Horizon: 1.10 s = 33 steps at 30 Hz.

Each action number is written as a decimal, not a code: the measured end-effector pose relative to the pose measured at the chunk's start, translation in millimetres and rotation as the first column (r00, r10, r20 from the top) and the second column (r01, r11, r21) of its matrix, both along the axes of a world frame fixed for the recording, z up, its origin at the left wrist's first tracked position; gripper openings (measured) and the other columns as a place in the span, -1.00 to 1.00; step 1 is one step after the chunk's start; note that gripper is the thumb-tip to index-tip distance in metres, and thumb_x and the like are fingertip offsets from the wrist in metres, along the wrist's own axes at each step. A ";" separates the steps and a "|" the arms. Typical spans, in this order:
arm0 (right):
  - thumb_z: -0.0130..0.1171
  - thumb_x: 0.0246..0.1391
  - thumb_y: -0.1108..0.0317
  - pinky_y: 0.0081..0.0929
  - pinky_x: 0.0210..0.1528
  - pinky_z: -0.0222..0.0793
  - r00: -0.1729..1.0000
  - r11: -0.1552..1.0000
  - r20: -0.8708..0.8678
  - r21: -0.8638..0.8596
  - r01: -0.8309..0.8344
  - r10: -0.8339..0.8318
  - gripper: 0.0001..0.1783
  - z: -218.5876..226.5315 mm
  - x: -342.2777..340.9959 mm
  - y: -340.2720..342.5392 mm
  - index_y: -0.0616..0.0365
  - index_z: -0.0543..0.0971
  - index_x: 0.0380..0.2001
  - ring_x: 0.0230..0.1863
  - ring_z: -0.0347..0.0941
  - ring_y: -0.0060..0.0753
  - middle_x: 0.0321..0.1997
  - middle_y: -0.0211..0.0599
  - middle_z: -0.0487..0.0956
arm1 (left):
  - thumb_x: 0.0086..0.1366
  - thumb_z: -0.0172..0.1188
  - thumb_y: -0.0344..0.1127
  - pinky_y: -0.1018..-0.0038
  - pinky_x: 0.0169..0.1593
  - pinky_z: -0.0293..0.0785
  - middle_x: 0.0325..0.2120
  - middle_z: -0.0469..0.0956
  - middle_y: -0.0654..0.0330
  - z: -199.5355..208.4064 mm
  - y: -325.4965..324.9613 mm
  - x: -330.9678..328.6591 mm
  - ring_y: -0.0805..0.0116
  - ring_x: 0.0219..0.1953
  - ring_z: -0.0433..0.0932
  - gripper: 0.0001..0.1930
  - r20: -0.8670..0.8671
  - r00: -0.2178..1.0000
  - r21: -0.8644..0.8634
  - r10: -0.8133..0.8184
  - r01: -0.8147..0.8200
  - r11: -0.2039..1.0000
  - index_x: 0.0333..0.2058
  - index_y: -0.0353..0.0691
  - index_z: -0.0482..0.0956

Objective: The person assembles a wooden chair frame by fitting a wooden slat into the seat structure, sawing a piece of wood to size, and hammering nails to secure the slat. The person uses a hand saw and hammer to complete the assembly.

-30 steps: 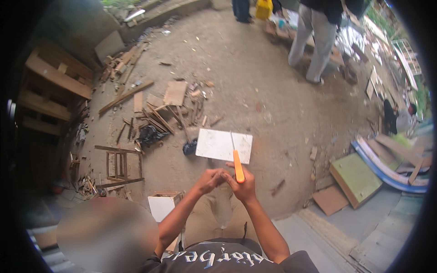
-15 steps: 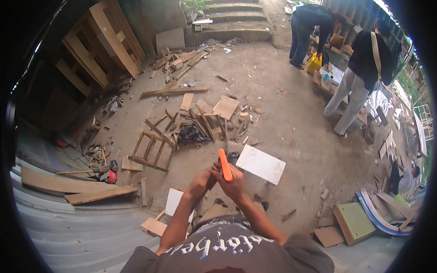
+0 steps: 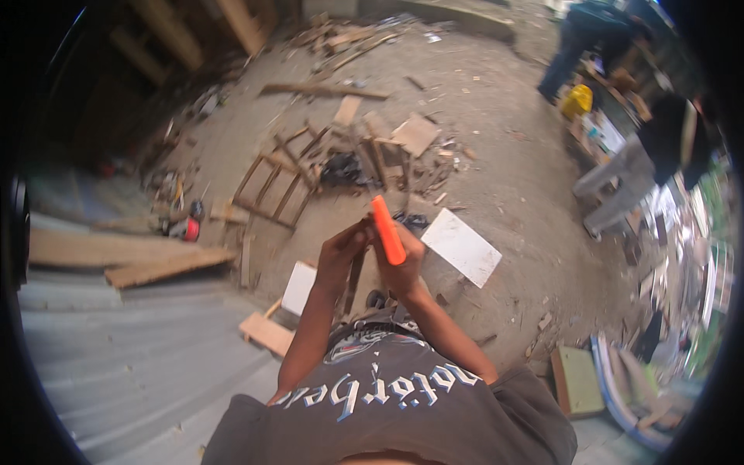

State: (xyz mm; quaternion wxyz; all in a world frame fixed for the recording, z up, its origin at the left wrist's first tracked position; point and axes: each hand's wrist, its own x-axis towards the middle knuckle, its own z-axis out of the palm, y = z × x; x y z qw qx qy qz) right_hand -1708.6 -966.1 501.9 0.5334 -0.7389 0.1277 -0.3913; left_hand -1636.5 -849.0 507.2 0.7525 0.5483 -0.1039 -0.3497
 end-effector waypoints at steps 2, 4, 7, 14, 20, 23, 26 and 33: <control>0.27 0.15 0.50 -0.44 -0.17 0.50 1.000 1.000 -0.028 0.028 0.013 -0.012 -0.84 -6.8 19.4 -4.7 0.36 0.61 -0.23 -0.22 0.63 -0.31 -0.16 -0.07 0.68 | 0.37 0.25 -0.30 0.54 0.06 0.44 -0.05 0.61 0.20 3.2 -8.1 13.3 0.49 -0.04 0.54 -0.59 0.054 0.994 0.030 0.090 -0.092 0.995 0.12 -0.37 0.53; 0.24 0.20 0.46 -0.50 -0.15 0.46 1.000 0.996 -0.018 0.086 -0.011 0.012 -0.83 -9.0 47.2 -7.0 0.36 0.61 -0.19 -0.20 0.59 -0.44 -0.13 -0.12 0.67 | 0.35 0.27 -0.34 0.56 0.01 0.46 -0.07 0.61 0.24 -1.5 -13.7 32.5 0.53 -0.07 0.53 -0.63 0.167 0.976 0.112 0.139 -0.159 0.981 0.08 -0.37 0.56; 0.20 0.25 0.44 -0.52 -0.13 0.44 0.985 0.945 -0.079 0.304 -0.124 0.155 -0.76 -27.0 84.2 -23.2 0.34 0.58 -0.08 -0.21 0.51 -0.52 -0.06 -0.24 0.64 | 0.31 0.30 -0.41 0.59 -0.08 0.47 -0.12 0.59 0.27 -22.4 -29.6 62.1 0.58 -0.12 0.53 -0.68 0.149 0.955 -0.047 0.255 -0.251 0.967 0.02 -0.36 0.60; 0.20 0.28 0.40 -0.76 -0.50 0.15 0.908 0.866 -0.197 0.428 -0.259 0.369 -0.76 -22.6 160.4 -56.1 0.26 0.59 -0.03 -0.54 0.28 -0.84 -0.48 -0.62 0.47 | 0.26 0.34 -0.42 0.51 0.01 0.54 -0.02 0.56 0.16 -44.9 -43.3 130.8 0.43 -0.02 0.56 -0.62 0.382 0.862 0.032 0.334 -0.373 0.927 0.05 -0.30 0.60; 0.20 0.28 0.37 -0.68 -0.44 0.25 0.828 0.844 -0.276 0.390 -0.368 0.488 -0.80 -57.7 215.4 -60.8 0.27 0.59 -0.12 -0.48 0.32 -0.76 -0.45 -0.57 0.50 | 0.33 0.29 -0.33 0.49 0.01 0.48 -0.08 0.59 0.14 -90.9 -39.7 163.2 0.43 -0.07 0.56 -0.64 0.409 0.785 0.102 0.466 -0.547 0.831 0.06 -0.32 0.55; 0.23 0.26 0.33 -0.61 -0.35 0.34 0.794 0.901 -0.437 0.294 -0.318 0.423 -0.79 -111.7 247.8 -76.5 0.30 0.57 -0.24 -0.43 0.37 -0.69 -0.42 -0.48 0.54 | 0.41 0.18 -0.32 0.49 0.03 0.46 -0.07 0.56 0.15 -140.2 -31.5 183.3 0.41 -0.08 0.54 -0.66 0.179 0.747 0.053 0.641 -0.658 0.752 0.08 -0.32 0.45; 0.26 0.24 0.14 -0.43 -0.45 0.29 0.766 0.952 -0.579 0.060 -0.301 0.279 -0.63 -204.4 266.5 -112.9 0.32 0.53 -0.31 -0.53 0.39 -0.47 -0.57 -0.40 0.43 | 0.52 -0.03 -0.14 0.45 0.12 0.37 -0.09 0.54 0.14 -182.8 -16.5 214.8 0.38 -0.02 0.49 -0.67 0.248 0.704 0.150 0.666 -0.707 0.691 0.04 -0.29 0.41; 0.12 0.24 -0.05 -0.04 -0.21 0.34 0.607 0.797 -0.794 -0.337 -0.501 0.045 -0.50 -519.6 287.9 -214.7 0.28 0.46 -0.28 -0.25 0.46 0.15 -0.35 0.08 0.49 | 0.50 -0.13 0.17 0.24 0.12 0.47 -0.04 0.52 0.11 -402.0 39.8 290.2 0.24 0.08 0.51 -0.43 -0.150 0.693 0.389 0.705 -0.614 0.686 0.22 -0.15 0.19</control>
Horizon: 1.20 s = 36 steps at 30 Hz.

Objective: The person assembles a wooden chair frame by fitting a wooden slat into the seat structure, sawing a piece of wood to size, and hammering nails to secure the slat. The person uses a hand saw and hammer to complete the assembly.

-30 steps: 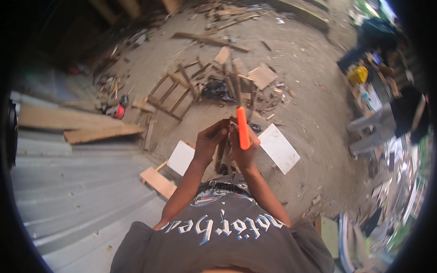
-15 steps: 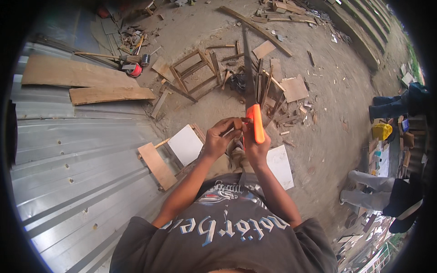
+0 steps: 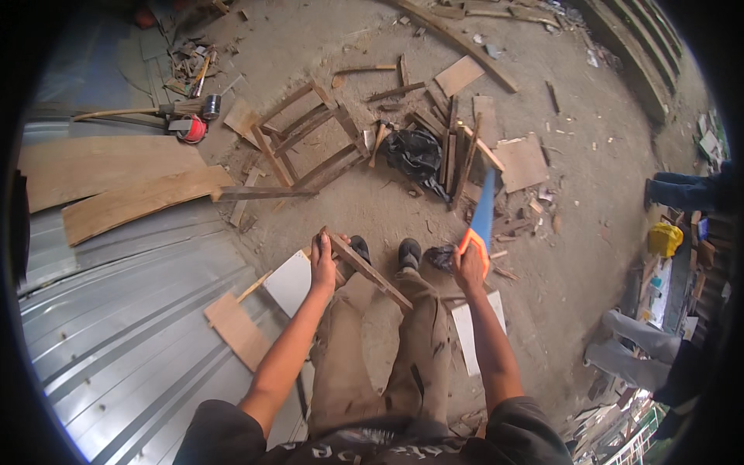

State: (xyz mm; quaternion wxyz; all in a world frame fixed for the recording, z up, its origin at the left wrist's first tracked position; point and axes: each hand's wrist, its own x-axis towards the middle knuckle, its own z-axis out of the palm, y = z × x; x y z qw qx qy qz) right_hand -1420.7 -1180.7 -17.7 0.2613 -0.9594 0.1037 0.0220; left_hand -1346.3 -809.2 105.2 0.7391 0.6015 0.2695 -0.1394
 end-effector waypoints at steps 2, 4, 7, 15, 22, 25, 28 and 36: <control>0.10 0.24 -0.04 -0.02 -0.23 0.33 0.999 0.950 -0.013 -0.308 -0.049 0.047 -0.51 -92.1 5.1 -19.9 0.28 0.46 -0.30 -0.25 0.46 0.13 -0.35 0.05 0.49 | 0.49 -0.13 0.19 0.16 0.17 0.44 -0.02 0.50 0.12 -74.1 1.8 29.6 0.26 0.11 0.48 -0.43 -0.110 0.994 -0.047 0.022 -0.027 0.999 0.22 -0.13 0.21; 0.18 0.15 -0.13 -0.02 -0.10 0.33 0.988 0.920 -0.121 -0.390 0.040 -0.095 -0.43 -177.1 19.1 -28.5 0.29 0.47 -0.28 -0.12 0.46 0.10 -0.24 0.03 0.50 | 0.50 -0.13 0.17 0.16 0.16 0.42 -0.01 0.49 0.13 -154.9 4.2 56.7 0.28 0.12 0.45 -0.46 -0.075 0.997 -0.078 -0.002 -0.004 0.997 0.21 -0.11 0.22; 0.35 0.01 -0.05 -0.03 0.16 0.27 0.947 0.894 -0.275 -0.446 0.031 -0.169 -0.29 -261.2 37.6 -22.2 0.35 0.42 -0.01 0.12 0.38 0.14 0.06 0.10 0.45 | 0.50 -0.14 0.17 0.25 0.04 0.46 -0.13 0.49 0.19 -244.3 1.9 110.7 0.34 -0.01 0.48 -0.51 -0.004 1.000 -0.086 -0.027 0.026 0.996 0.15 -0.07 0.26; 0.42 0.03 0.07 -0.05 0.26 0.27 0.912 0.890 0.349 0.316 -0.330 0.214 -0.18 -274.7 248.5 147.7 0.38 0.29 0.17 0.20 0.34 0.17 0.18 0.21 0.37 | 0.37 0.20 0.00 0.47 -0.40 0.38 -0.51 0.39 0.33 -362.0 51.1 186.2 0.55 -0.52 0.36 -0.60 0.096 0.994 0.158 0.058 -0.073 0.985 -0.10 -0.21 0.38; 0.40 0.05 -0.01 -0.17 0.24 0.29 0.646 0.531 0.751 0.495 -0.688 0.138 -0.12 -224.9 407.9 229.0 0.42 0.29 0.20 0.22 0.37 -0.10 0.16 0.11 0.43 | 0.30 0.31 -0.26 0.50 -0.45 0.33 -0.35 0.50 0.28 -391.1 101.9 175.3 0.49 -0.51 0.37 -0.68 0.176 0.880 -0.081 0.440 -0.433 0.898 -0.05 -0.13 0.44; 0.31 0.16 0.11 -0.29 -0.03 0.44 0.672 0.341 0.696 0.586 -0.735 0.253 -0.46 -184.8 415.2 252.6 0.41 0.46 -0.07 -0.08 0.51 -0.30 -0.15 -0.01 0.55 | 0.32 0.30 -0.14 0.52 -0.44 0.32 -0.04 0.51 0.27 -371.0 101.0 152.9 0.47 -0.50 0.34 -0.47 0.322 0.826 -0.127 0.463 -0.447 0.885 0.18 -0.04 0.30; 0.28 0.18 0.27 -0.52 -0.52 0.39 0.806 0.342 0.506 0.732 -0.590 0.307 -0.70 -181.7 409.4 258.1 0.32 0.54 -0.47 -0.56 0.47 -0.58 -0.58 -0.32 0.53 | 0.33 0.28 -0.02 0.51 -0.44 0.32 -0.01 0.43 0.31 -360.4 92.8 145.1 0.49 -0.47 0.33 -0.42 0.335 0.747 -0.368 0.574 -0.457 0.810 0.20 -0.01 0.25; 0.37 0.12 0.11 -0.58 -0.66 0.28 0.821 0.484 0.527 0.671 -0.561 0.221 -0.64 -116.8 330.2 323.1 0.22 0.58 -0.39 -0.65 0.43 -0.67 -0.60 -0.40 0.58 | 0.29 0.26 0.18 0.49 -0.50 0.34 -0.27 0.39 0.28 -338.0 163.5 183.6 0.48 -0.54 0.38 -0.40 0.405 0.675 -0.199 0.617 -0.593 0.780 0.10 -0.03 0.28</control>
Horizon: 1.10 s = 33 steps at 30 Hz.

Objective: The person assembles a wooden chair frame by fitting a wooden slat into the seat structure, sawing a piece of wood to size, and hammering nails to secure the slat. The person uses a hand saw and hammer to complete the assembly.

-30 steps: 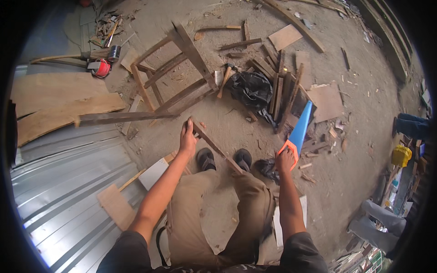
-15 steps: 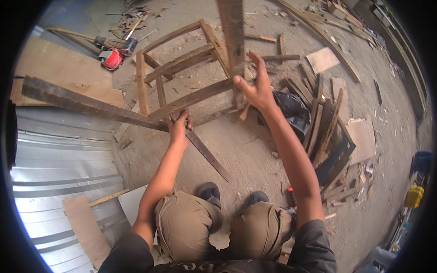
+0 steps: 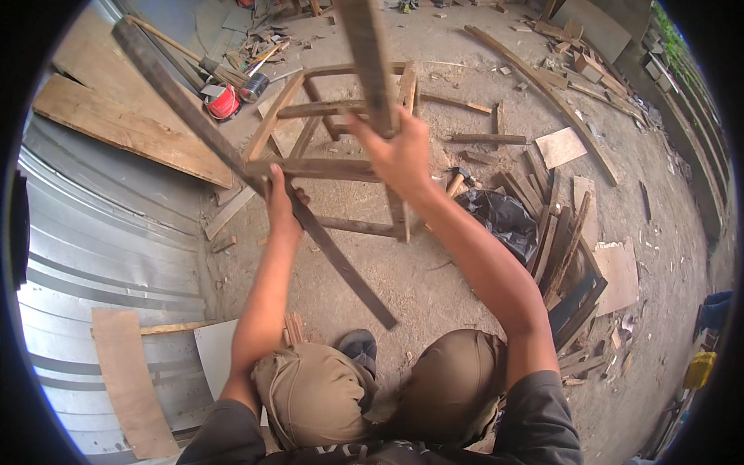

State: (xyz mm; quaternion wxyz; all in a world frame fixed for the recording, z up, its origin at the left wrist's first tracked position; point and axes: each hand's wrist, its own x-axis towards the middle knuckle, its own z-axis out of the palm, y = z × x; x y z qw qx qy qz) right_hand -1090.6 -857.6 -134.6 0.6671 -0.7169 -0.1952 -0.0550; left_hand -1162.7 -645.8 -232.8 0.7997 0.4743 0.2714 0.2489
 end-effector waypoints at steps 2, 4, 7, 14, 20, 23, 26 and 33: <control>0.38 0.11 0.01 -0.48 -0.62 0.36 0.994 0.995 -0.046 0.042 -0.094 0.096 -0.54 8.9 -22.0 38.5 0.23 0.56 -0.28 -0.65 0.46 -0.57 -0.53 -0.31 0.60 | 0.28 0.25 0.20 0.52 -0.54 0.33 -0.33 0.41 0.28 1.2 46.5 12.7 0.48 -0.57 0.40 -0.40 0.015 0.998 0.167 -0.054 0.051 0.985 0.04 -0.11 0.30; 0.36 0.13 0.04 -0.31 -0.53 0.42 0.973 0.996 0.216 0.028 -0.090 0.082 -0.50 -18.6 -25.5 76.5 0.29 0.48 -0.18 -0.61 0.49 -0.35 -0.53 -0.18 0.58 | 0.28 0.28 0.15 0.52 -0.57 0.31 -0.42 0.42 0.29 1.5 66.1 13.1 0.49 -0.62 0.39 -0.43 -0.119 0.992 0.315 0.040 -0.001 0.949 -0.01 -0.18 0.37; 0.32 0.16 0.06 -0.19 -0.39 0.44 0.937 0.998 0.342 0.000 -0.069 0.065 -0.47 -37.5 -36.4 93.4 0.32 0.37 -0.15 -0.48 0.53 -0.07 -0.47 0.01 0.56 | 0.27 0.33 0.06 0.53 -0.60 0.29 -0.56 0.41 0.32 -6.5 63.8 1.1 0.51 -0.68 0.37 -0.52 -0.159 0.987 0.404 -0.031 0.094 0.910 -0.13 -0.26 0.48; 0.12 0.22 -0.20 0.03 0.02 0.29 0.835 0.866 0.372 -0.450 -0.218 0.404 -0.32 -35.6 -43.1 112.1 0.28 0.29 -0.06 -0.05 0.46 0.01 -0.17 0.08 0.52 | 0.19 0.41 -0.29 0.53 -0.61 0.34 -0.52 0.54 0.26 -57.0 2.4 -67.4 0.55 -0.66 0.43 -0.66 -0.070 0.960 0.510 -0.269 0.267 0.817 -0.14 -0.31 0.54; 0.27 0.14 -0.08 0.00 0.30 0.16 0.711 0.925 0.672 -0.371 0.084 0.205 -0.16 -77.7 -8.9 29.3 0.32 0.25 0.24 0.29 0.25 0.10 0.18 0.16 0.36 | 0.26 0.36 -0.03 0.46 -0.57 0.41 -0.47 0.53 0.20 -72.1 15.3 -78.0 0.46 -0.64 0.47 -0.52 -0.123 0.991 0.719 -0.059 0.129 0.683 -0.14 -0.36 0.50; 0.21 0.17 -0.12 0.05 0.38 0.10 0.696 0.835 0.562 -0.017 0.550 -0.447 -0.15 -120.8 93.3 -64.1 0.32 0.23 0.26 0.33 0.21 0.13 0.27 0.27 0.30 | 0.28 0.34 0.01 0.55 -0.56 0.39 -0.51 0.53 0.23 -52.9 -18.9 -68.1 0.52 -0.64 0.43 -0.52 -0.174 0.984 0.662 -0.036 0.144 0.735 -0.16 -0.37 0.52; -0.04 0.22 -0.36 0.06 0.37 0.12 0.970 0.946 -0.069 -0.246 0.211 -0.234 -0.02 -150.4 127.5 -109.1 0.38 0.20 0.29 0.34 0.22 0.16 0.31 0.30 0.27 | 0.28 0.34 0.02 0.55 -0.57 0.39 -0.54 0.53 0.25 -50.6 -20.3 -61.9 0.54 -0.65 0.42 -0.53 -0.163 0.986 0.660 0.011 0.101 0.744 -0.20 -0.35 0.55; 0.10 0.17 -0.35 -0.28 0.04 0.37 0.986 0.983 -0.084 -0.122 0.136 -0.147 -0.14 -146.0 136.3 -60.8 0.41 0.47 -0.03 -0.04 0.44 -0.23 -0.11 0.03 0.55 | 0.21 0.41 -0.04 0.55 -0.60 0.30 -0.54 0.55 0.28 21.4 29.4 -34.1 0.57 -0.66 0.38 -0.59 0.052 0.998 0.634 0.031 -0.057 0.771 -0.28 -0.33 0.60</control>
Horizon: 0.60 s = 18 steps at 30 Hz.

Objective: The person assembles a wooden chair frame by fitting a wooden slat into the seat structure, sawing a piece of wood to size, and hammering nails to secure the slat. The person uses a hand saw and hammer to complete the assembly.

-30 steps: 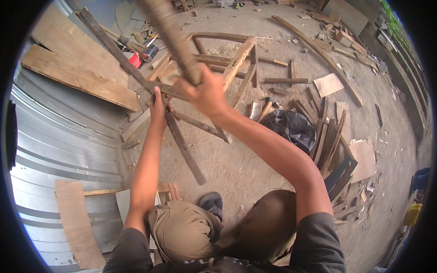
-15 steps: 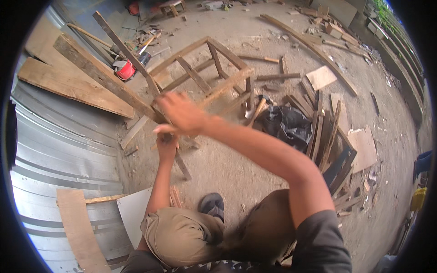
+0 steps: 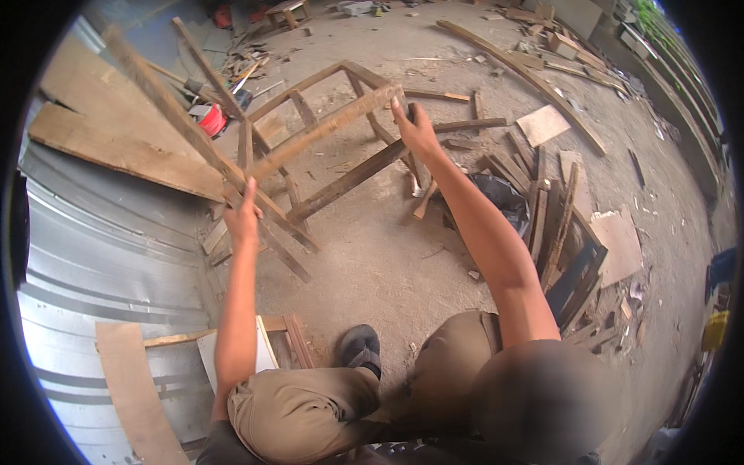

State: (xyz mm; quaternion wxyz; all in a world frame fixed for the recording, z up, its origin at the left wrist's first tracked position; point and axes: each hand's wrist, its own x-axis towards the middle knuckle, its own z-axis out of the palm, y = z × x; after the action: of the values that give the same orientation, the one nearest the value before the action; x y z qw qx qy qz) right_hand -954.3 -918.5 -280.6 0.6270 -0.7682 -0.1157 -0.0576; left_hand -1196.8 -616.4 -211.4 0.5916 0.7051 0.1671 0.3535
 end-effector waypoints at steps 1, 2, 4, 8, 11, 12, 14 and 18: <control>0.14 0.20 -0.28 -0.34 -0.10 0.42 0.999 0.997 0.014 0.072 -0.031 0.030 -0.24 19.3 -12.2 13.9 0.38 0.50 -0.12 -0.18 0.46 -0.37 -0.25 -0.08 0.58 | 0.20 0.41 0.00 0.53 -0.61 0.28 -0.53 0.57 0.28 22.7 18.2 0.6 0.58 -0.66 0.37 -0.58 0.012 1.000 0.017 0.015 -0.015 1.000 -0.32 -0.32 0.61; 0.21 0.23 -0.14 -0.46 -0.31 0.41 0.996 0.989 0.086 0.143 -0.043 0.031 -0.41 38.7 -25.9 22.5 0.32 0.50 -0.22 -0.35 0.43 -0.53 -0.41 -0.26 0.58 | 0.18 0.42 0.02 0.54 -0.59 0.28 -0.54 0.56 0.29 47.4 36.2 2.7 0.57 -0.66 0.36 -0.58 -0.132 0.991 0.012 0.031 -0.030 0.999 -0.34 -0.30 0.62; 0.22 0.24 -0.08 -0.51 -0.43 0.36 0.985 0.986 0.084 0.062 -0.155 0.150 -0.47 69.7 -41.5 28.3 0.29 0.49 -0.27 -0.46 0.40 -0.58 -0.46 -0.35 0.53 | 0.13 0.43 0.08 0.54 -0.55 0.27 -0.58 0.53 0.31 82.8 83.0 9.7 0.56 -0.65 0.34 -0.54 -0.339 0.941 0.001 0.017 -0.018 1.000 -0.37 -0.26 0.64; 0.25 0.22 -0.05 -0.59 -0.57 0.27 0.994 0.989 0.000 0.103 -0.107 0.108 -0.46 94.5 -69.9 59.9 0.31 0.44 -0.25 -0.58 0.35 -0.63 -0.49 -0.41 0.47 | 0.02 0.48 0.17 0.53 -0.53 0.28 -0.63 0.47 0.31 97.3 145.4 39.1 0.53 -0.65 0.35 -0.46 -0.518 0.854 0.128 0.037 0.035 0.991 -0.41 -0.28 0.63; 0.26 0.22 -0.03 -0.63 -0.58 0.25 0.996 0.952 -0.002 0.291 -0.090 0.094 -0.47 96.1 -92.0 59.4 0.32 0.42 -0.23 -0.58 0.34 -0.68 -0.49 -0.43 0.46 | -0.03 0.50 0.19 0.52 -0.55 0.27 -0.65 0.45 0.31 94.9 153.4 53.1 0.51 -0.65 0.34 -0.43 -0.491 0.870 0.212 0.048 0.066 0.975 -0.42 -0.28 0.63; 0.26 0.24 0.03 -0.66 -0.57 0.23 0.998 0.944 -0.031 0.328 -0.047 0.060 -0.51 91.7 -102.5 62.6 0.30 0.40 -0.21 -0.55 0.33 -0.71 -0.49 -0.46 0.46 | -0.03 0.51 0.17 0.51 -0.53 0.33 -0.63 0.49 0.27 94.0 158.5 54.4 0.49 -0.64 0.39 -0.45 -0.507 0.861 0.218 0.043 0.080 0.973 -0.44 -0.28 0.65; 0.23 0.27 0.06 -0.67 -0.56 0.23 0.997 0.936 0.070 0.351 -0.033 0.009 -0.55 82.3 -124.2 71.5 0.28 0.39 -0.21 -0.53 0.32 -0.71 -0.49 -0.47 0.45 | -0.02 0.50 0.18 0.50 -0.50 0.38 -0.60 0.55 0.22 85.8 162.4 63.0 0.47 -0.60 0.48 -0.44 -0.382 0.919 0.268 0.097 0.010 0.963 -0.44 -0.29 0.66; 0.06 0.36 0.29 -0.67 -0.46 0.28 0.945 0.943 0.326 0.311 -0.119 0.012 -0.72 49.0 -158.2 100.9 0.21 0.23 -0.09 -0.40 0.34 -0.64 -0.36 -0.43 0.39 | 0.04 0.43 0.26 0.27 -0.35 0.53 -0.52 0.65 -0.04 57.4 141.7 78.6 0.14 -0.45 0.66 -0.31 -0.198 0.918 0.502 0.344 -0.206 0.840 -0.38 -0.47 0.65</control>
State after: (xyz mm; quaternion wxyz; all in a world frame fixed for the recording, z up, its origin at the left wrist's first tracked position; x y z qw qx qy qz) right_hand -1112.5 -817.6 -231.6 0.7199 -0.6300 -0.2302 -0.1785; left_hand -1118.2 -474.7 -154.0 0.3149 0.8384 0.2586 0.3619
